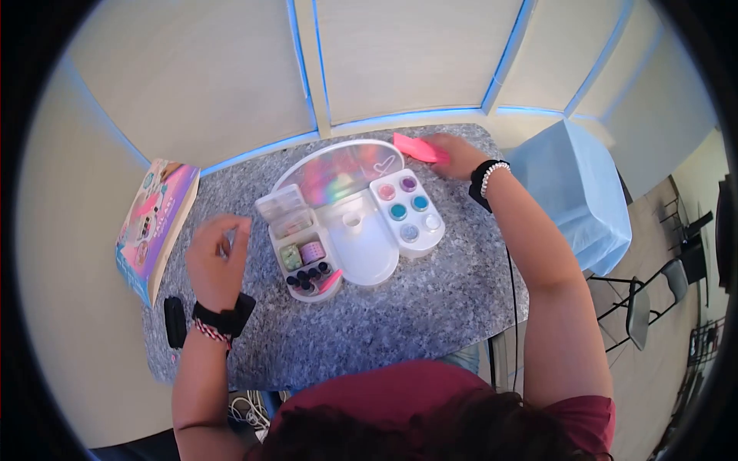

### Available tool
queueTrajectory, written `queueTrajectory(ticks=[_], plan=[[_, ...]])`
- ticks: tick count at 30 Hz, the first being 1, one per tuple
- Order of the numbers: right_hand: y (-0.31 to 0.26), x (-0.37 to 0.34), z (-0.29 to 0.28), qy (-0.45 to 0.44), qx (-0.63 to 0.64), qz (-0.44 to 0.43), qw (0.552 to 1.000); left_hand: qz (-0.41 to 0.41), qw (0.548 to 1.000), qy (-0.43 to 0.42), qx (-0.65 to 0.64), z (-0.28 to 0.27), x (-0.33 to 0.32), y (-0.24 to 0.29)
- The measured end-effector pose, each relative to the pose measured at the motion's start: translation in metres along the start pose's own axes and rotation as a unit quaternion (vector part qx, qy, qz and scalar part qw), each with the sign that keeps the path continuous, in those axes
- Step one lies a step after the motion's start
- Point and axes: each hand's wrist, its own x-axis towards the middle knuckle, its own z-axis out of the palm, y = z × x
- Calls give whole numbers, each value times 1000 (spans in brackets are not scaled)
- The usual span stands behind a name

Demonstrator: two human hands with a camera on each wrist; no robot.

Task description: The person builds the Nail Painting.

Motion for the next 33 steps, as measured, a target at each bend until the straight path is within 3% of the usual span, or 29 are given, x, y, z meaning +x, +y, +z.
queueTrajectory(ticks=[3,5,6,7,8,9,10,12,13,15,17,19,20,21,23,24,26,33], plan=[[-32,-6,-11,-63,-4,28,998,-50,996,-29,-72,17,11,-36],[-28,-14,-7,-13,-27,103,994,-80,967,-59,-234,45,18,-66],[-27,-20,-12,0,54,128,990,-84,967,-60,-233,49,17,-72],[-35,-29,-21,14,126,139,982,-138,941,-107,-291,52,18,-72],[-49,-40,-28,29,230,146,962,-191,906,-153,-347,55,18,-73],[-65,-53,-35,44,331,152,930,-192,905,-152,-348,60,14,-77],[-84,-65,-41,44,330,153,931,-212,888,-164,-375,67,8,-83],[-123,-88,-47,-10,618,162,769,-233,866,-180,-404,75,4,-84],[-135,-94,-47,-11,618,168,768,-228,862,-172,-419,76,2,-81],[-159,-104,-42,-76,613,128,776,-232,856,-169,-430,74,-6,-79],[-191,-106,-35,-64,605,141,781,-236,848,-172,-443,71,-5,-78],[-212,-106,-19,51,436,67,896,-243,849,-168,-438,69,-10,-75],[-217,-105,-22,106,222,-34,969,-244,851,-164,-436,69,-11,-76],[-227,-105,-18,104,224,-32,968,-246,850,-166,-435,69,-12,-79],[-255,-104,-6,145,-16,16,989,-244,850,-172,-434,71,-14,-84],[-261,-102,2,142,-48,21,989,-243,850,-175,-434,71,-15,-86],[-270,-101,16,149,-67,23,986,-203,886,-184,-375,71,-16,-86],[-286,-95,22,130,-48,63,988,-162,883,-177,-402,80,-20,-92]])
